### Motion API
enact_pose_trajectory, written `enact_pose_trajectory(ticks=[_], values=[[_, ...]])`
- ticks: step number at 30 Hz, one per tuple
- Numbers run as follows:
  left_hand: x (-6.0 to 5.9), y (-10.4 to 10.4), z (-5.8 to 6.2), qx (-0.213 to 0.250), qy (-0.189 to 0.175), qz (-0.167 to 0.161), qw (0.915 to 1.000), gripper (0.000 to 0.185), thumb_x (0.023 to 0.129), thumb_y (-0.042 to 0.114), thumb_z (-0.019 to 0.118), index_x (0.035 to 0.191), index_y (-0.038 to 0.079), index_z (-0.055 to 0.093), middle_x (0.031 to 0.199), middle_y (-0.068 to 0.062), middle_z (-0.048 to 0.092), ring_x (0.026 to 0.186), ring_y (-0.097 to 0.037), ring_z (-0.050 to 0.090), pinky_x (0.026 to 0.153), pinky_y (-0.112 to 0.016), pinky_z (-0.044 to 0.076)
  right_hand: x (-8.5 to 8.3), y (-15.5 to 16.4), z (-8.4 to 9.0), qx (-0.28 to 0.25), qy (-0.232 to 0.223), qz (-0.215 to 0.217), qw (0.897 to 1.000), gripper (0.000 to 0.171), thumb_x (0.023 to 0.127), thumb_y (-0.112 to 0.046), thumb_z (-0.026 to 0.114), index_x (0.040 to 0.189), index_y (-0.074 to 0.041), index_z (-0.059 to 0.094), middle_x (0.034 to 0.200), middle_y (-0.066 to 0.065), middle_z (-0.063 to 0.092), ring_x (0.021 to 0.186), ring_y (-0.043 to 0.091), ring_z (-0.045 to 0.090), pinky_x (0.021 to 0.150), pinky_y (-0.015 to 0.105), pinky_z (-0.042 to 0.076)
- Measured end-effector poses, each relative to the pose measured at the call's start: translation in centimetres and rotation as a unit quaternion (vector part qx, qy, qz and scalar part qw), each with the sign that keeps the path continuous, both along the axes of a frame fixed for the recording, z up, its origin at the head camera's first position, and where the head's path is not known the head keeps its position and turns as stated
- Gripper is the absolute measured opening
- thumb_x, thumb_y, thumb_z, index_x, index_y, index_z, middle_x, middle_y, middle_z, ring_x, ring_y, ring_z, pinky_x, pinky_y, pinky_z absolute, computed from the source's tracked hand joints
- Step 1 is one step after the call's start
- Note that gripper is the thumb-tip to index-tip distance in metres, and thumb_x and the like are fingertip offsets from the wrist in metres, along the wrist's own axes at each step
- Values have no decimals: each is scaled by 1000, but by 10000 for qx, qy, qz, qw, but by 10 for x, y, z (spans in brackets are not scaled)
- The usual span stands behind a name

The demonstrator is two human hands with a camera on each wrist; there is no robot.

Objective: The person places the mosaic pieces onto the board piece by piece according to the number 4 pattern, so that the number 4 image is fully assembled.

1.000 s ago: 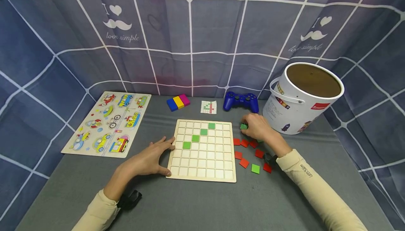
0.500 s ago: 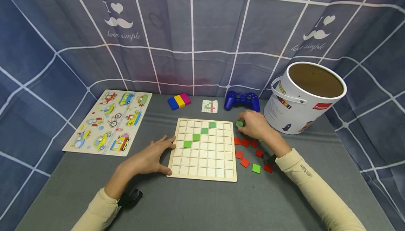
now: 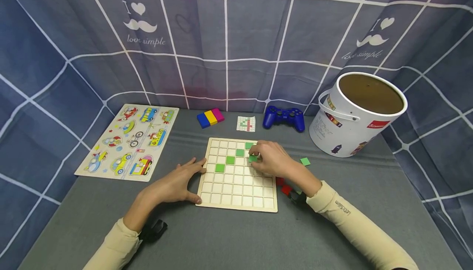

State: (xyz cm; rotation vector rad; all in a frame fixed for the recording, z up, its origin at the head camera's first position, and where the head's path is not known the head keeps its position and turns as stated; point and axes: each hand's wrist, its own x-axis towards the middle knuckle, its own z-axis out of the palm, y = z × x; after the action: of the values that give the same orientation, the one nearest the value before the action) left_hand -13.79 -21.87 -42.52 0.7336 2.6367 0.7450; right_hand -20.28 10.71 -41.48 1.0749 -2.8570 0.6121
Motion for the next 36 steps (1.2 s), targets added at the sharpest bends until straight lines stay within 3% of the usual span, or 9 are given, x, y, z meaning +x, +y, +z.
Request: enact_pose_trajectory(ticks=[7,16,27,36], values=[[-1,0,-1,9,50,-27,10000,79,66,27,95,132,5,57,162,-12,29,148,-42,19,108,-74,16,9,-27,0,66,-30,190,9998,20,82,-14,76,101,-11,75,86,-1,62,65,7,52,56,26,45],[-2,-1,-1,30,115,-103,9999,80,67,30,94,133,5,57,161,-13,29,147,-44,20,107,-76,18,21,-59,-5,417,194,642,9969,20,82,-19,79,100,-11,74,85,-3,63,69,8,53,61,27,48],[-1,-3,-1,43,103,-111,9999,80,68,29,94,134,3,57,161,-13,29,147,-44,19,107,-75,18,34,-88,-15,474,343,804,9950,13,83,-21,78,91,-14,72,77,-8,52,62,7,47,55,23,39],[-1,-3,-2,42,162,-125,9998,80,67,29,94,134,3,57,161,-13,30,147,-44,20,107,-75,19,33,-98,-12,734,315,755,9939,9,83,-21,80,83,-16,72,71,-8,47,58,7,43,48,22,35]])
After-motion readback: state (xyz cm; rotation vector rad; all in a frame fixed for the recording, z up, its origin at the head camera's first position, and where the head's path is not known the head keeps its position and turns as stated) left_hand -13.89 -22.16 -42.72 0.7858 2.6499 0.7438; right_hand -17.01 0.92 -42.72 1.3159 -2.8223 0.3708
